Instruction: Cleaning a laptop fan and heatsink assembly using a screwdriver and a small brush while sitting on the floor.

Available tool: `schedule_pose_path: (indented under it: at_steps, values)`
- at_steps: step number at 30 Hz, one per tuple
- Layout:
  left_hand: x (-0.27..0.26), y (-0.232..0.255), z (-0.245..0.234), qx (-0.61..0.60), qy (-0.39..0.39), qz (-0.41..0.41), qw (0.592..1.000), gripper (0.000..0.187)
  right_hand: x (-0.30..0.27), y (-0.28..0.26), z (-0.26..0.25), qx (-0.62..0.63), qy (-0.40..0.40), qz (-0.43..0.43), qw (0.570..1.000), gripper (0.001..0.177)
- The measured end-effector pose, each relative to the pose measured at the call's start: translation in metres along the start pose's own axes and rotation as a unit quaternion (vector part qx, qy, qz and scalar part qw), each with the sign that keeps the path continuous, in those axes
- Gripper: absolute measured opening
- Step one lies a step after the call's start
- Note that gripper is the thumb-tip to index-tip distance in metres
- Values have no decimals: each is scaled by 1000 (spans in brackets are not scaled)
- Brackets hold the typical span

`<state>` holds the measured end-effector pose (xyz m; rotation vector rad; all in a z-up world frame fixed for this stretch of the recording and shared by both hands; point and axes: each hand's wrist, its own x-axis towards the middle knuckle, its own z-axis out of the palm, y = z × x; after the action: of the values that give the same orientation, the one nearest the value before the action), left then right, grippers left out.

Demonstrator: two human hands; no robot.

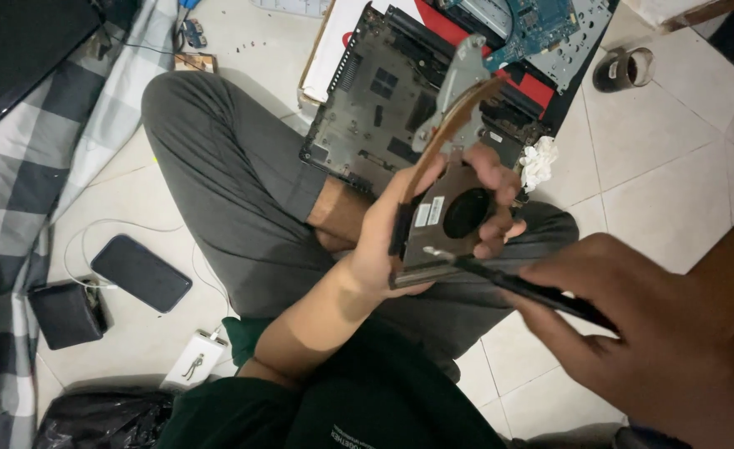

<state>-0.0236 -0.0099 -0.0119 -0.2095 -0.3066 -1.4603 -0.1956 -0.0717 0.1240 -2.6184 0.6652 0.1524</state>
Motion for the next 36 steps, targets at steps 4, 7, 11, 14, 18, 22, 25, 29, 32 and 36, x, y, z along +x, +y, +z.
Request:
schedule_pose_path:
  at_steps: [4, 7, 11, 14, 18, 22, 25, 29, 32, 36]
  values:
    - [-1, 2, -2, -127, -19, -18, 992, 37, -2, 12, 3, 16, 71, -11, 997, 33]
    - [-6, 10, -5, -133, -15, -7, 991, 40, -3, 22, 31, 106, 144, 30, 983, 24]
    - [-21, 23, -17, -115, 6, -9, 993, 50, 8, 32, 77, 250, 267, 49, 929, 21]
    - [-21, 32, -14, -75, 20, 21, 997, 49, 20, 20, 94, 324, 291, 88, 896, 19]
    - [-26, 39, -14, -45, 39, 21, 998, 52, 39, 14, 99, 326, 282, 40, 902, 16]
    - [-28, 41, -9, 14, 50, 40, 998, 48, 50, 8, 96, 333, 277, 20, 901, 16]
    - [-26, 44, -6, 62, 37, 51, 996, 48, 54, 10, 92, 343, 273, -3, 899, 14]
    - [-23, 46, -10, 85, 14, 53, 995, 47, 53, 12, 91, 337, 265, 4, 903, 16]
    - [-26, 44, -7, 95, 54, 50, 993, 48, 52, 12, 90, 340, 259, 15, 904, 14]
    - [-35, 47, -14, 97, 85, 24, 991, 52, 48, 22, 106, 382, 253, 30, 888, 12]
